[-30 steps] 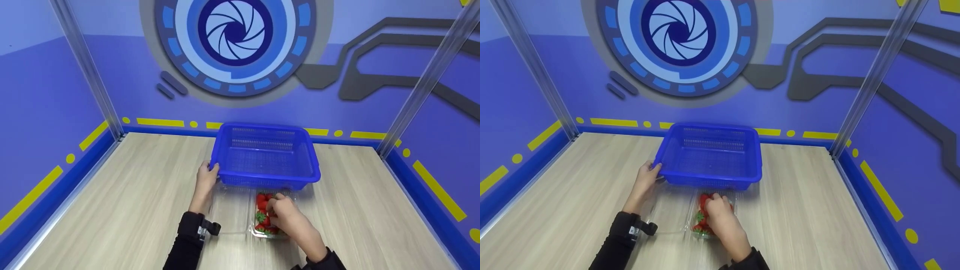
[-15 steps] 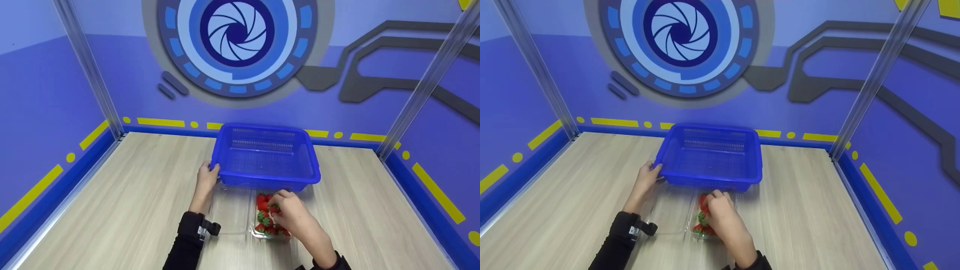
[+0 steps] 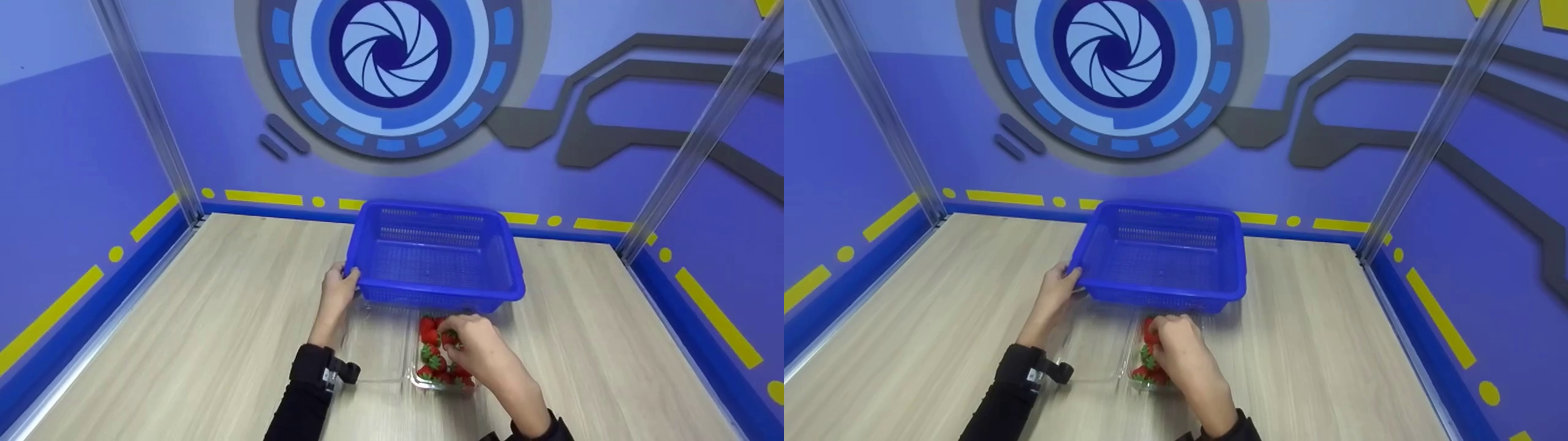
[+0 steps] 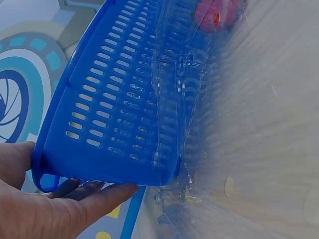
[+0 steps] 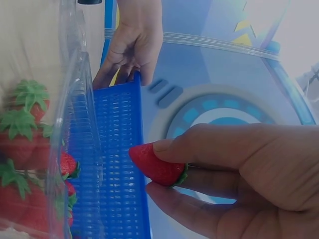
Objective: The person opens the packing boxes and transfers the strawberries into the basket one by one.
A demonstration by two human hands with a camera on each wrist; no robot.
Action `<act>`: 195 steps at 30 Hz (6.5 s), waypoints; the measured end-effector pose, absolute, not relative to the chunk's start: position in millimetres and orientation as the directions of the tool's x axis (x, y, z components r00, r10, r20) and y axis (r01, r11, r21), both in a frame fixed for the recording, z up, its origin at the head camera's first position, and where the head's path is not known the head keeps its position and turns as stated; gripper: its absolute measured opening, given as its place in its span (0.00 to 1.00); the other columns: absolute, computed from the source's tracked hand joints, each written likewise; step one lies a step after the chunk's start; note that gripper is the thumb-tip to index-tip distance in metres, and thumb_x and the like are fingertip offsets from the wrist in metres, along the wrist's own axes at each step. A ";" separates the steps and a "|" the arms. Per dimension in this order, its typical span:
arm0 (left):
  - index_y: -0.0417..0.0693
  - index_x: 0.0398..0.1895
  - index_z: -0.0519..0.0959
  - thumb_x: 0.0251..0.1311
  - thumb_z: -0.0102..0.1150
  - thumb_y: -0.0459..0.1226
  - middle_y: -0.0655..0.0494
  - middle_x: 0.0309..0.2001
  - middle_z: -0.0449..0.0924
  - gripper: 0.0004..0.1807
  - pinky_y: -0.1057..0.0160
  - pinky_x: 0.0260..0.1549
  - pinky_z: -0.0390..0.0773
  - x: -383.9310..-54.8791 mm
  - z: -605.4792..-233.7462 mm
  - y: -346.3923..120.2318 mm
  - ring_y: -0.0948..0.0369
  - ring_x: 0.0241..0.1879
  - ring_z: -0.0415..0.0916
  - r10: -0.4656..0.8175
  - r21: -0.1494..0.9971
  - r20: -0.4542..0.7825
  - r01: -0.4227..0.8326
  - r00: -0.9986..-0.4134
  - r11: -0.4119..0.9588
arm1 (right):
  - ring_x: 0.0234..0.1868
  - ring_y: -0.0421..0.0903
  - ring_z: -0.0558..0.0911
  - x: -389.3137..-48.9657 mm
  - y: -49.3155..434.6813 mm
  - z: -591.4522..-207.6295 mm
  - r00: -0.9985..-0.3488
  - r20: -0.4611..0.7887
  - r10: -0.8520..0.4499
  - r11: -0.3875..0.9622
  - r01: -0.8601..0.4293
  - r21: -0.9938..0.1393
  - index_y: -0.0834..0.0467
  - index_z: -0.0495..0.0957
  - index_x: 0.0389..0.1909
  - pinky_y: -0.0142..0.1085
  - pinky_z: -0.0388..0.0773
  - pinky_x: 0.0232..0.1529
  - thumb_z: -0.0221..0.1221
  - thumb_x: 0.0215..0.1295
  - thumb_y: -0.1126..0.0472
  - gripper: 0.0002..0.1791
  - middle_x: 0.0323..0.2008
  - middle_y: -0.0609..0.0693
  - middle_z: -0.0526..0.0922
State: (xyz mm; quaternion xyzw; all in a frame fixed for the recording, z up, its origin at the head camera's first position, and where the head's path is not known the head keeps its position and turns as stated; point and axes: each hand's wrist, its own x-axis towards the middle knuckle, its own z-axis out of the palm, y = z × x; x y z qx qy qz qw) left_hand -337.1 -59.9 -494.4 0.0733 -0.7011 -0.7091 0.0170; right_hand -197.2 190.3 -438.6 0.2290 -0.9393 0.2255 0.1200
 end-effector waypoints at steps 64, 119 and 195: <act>0.34 0.72 0.64 0.78 0.44 0.37 0.38 0.64 0.74 0.25 0.49 0.59 0.75 -334.2 -494.5 -62.0 0.49 0.59 0.76 -0.080 0.987 -0.125 -0.116 -0.989 -0.110 | 0.43 0.60 0.83 -282.8 241.1 -429.9 -0.910 0.369 -0.188 0.873 -0.327 -0.362 0.68 0.83 0.43 0.51 0.82 0.42 0.66 0.60 0.74 0.10 0.41 0.64 0.84; 0.30 0.68 0.68 0.78 0.45 0.35 0.32 0.60 0.75 0.22 0.46 0.55 0.77 -335.3 -494.3 -62.1 0.54 0.48 0.78 -0.091 0.997 -0.058 -0.053 -0.994 -0.055 | 0.25 0.41 0.64 -209.6 165.7 -501.6 -0.910 0.135 -0.391 0.842 -0.413 -0.347 0.58 0.77 0.25 0.36 0.61 0.24 0.69 0.51 0.77 0.13 0.20 0.43 0.69; 0.30 0.68 0.68 0.77 0.46 0.35 0.32 0.60 0.76 0.22 0.49 0.54 0.79 -336.5 -498.0 -66.3 0.51 0.51 0.79 -0.088 0.997 -0.070 -0.066 -0.994 -0.049 | 0.37 0.51 0.89 -184.4 231.7 -414.4 -0.937 0.325 -0.129 0.816 -0.286 -0.502 0.61 0.85 0.43 0.45 0.86 0.40 0.68 0.58 0.74 0.12 0.38 0.55 0.89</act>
